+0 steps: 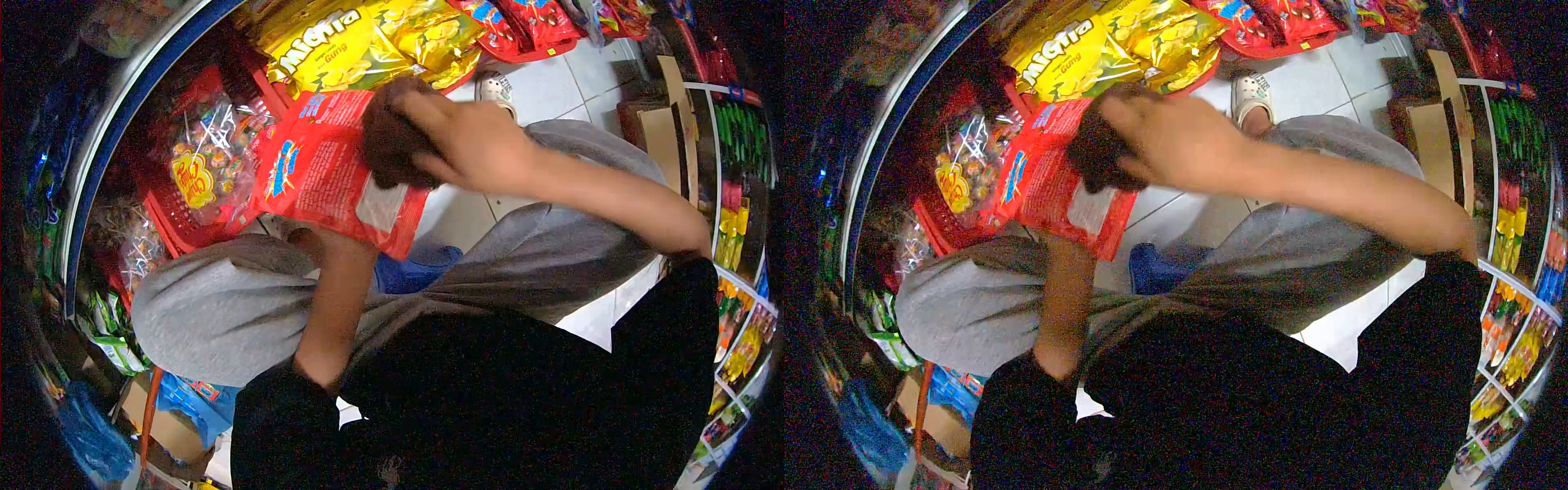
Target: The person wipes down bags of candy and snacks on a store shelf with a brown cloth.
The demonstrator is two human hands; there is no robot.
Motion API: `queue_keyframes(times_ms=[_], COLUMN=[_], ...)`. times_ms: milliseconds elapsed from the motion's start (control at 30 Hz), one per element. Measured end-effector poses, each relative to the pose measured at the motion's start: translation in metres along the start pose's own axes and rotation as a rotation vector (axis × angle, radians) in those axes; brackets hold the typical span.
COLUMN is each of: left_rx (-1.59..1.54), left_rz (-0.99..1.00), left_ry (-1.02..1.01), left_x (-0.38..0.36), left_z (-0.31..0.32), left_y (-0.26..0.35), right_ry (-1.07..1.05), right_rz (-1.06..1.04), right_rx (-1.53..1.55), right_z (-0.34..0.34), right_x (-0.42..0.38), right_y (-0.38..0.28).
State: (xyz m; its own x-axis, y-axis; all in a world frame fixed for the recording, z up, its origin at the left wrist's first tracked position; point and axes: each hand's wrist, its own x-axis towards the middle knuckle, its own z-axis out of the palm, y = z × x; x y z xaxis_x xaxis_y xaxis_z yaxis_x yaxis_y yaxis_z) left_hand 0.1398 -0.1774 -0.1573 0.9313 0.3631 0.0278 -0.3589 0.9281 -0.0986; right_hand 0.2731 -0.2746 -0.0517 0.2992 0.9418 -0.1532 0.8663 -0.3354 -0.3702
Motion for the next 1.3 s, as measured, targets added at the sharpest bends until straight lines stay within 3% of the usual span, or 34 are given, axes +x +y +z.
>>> queue_keyframes(times_ms=[33,67,133,200,333,433,567,600,700,733,833,933,1033,1100,1300], left_rx=[0.224,0.447,0.893,0.884,0.837,0.803,0.755,0.744,0.713,0.7,0.665,0.629,0.591,0.567,0.492], left_rz=[0.042,0.082,0.156,0.141,0.106,0.092,0.069,0.062,0.041,0.034,0.012,-0.011,-0.036,-0.046,-0.063], left_ry=[0.05,0.1,0.2,0.206,0.226,0.246,0.284,0.294,0.316,0.322,0.342,0.357,0.374,0.388,0.432], left_x=[-0.005,-0.005,-0.005,-0.003,-0.004,-0.004,-0.018,0.009,-0.019,-0.017,-0.031,-0.003,0.015,-0.052,-0.063], left_z=[-0.012,-0.012,-0.014,-0.017,-0.019,-0.021,-0.021,-0.033,-0.024,-0.027,-0.023,-0.037,-0.047,-0.021,-0.023], left_y=[0.003,0.003,0.002,0.001,0.015,0.017,0.014,0.001,-0.018,-0.011,-0.008,-0.007,-0.021,-0.015,-0.015], right_ry=[0.002,0.208,0.081,-0.006,0.017,0.031,0.155,0.195,0.128,0.032,0.153,-0.038,-0.005,-0.012,0.065], right_rz=[0.018,-0.228,-0.323,-0.349,-0.072,0.014,-0.169,-0.241,-0.471,-0.45,-0.438,-0.094,-0.005,-0.03,-0.247], right_rx=[0.014,0.086,0.066,0.065,0.019,0.019,0.001,0.041,0.124,0.108,0.123,0.006,-0.011,0.04,0.209], right_z=[0.0,0.005,0.004,0.002,0.0,0.008,0.004,-0.001,0.0,-0.003,-0.003,-0.008,0.0,0.007,0.005], right_x=[-0.005,-0.007,-0.016,-0.016,0.004,0.011,-0.004,-0.007,-0.009,-0.011,-0.001,0.014,0.025,0.02,0.003], right_y=[-0.009,-0.013,-0.02,-0.022,0.005,0.024,-0.005,-0.012,-0.022,-0.026,-0.016,0.002,0.033,0.033,-0.004])
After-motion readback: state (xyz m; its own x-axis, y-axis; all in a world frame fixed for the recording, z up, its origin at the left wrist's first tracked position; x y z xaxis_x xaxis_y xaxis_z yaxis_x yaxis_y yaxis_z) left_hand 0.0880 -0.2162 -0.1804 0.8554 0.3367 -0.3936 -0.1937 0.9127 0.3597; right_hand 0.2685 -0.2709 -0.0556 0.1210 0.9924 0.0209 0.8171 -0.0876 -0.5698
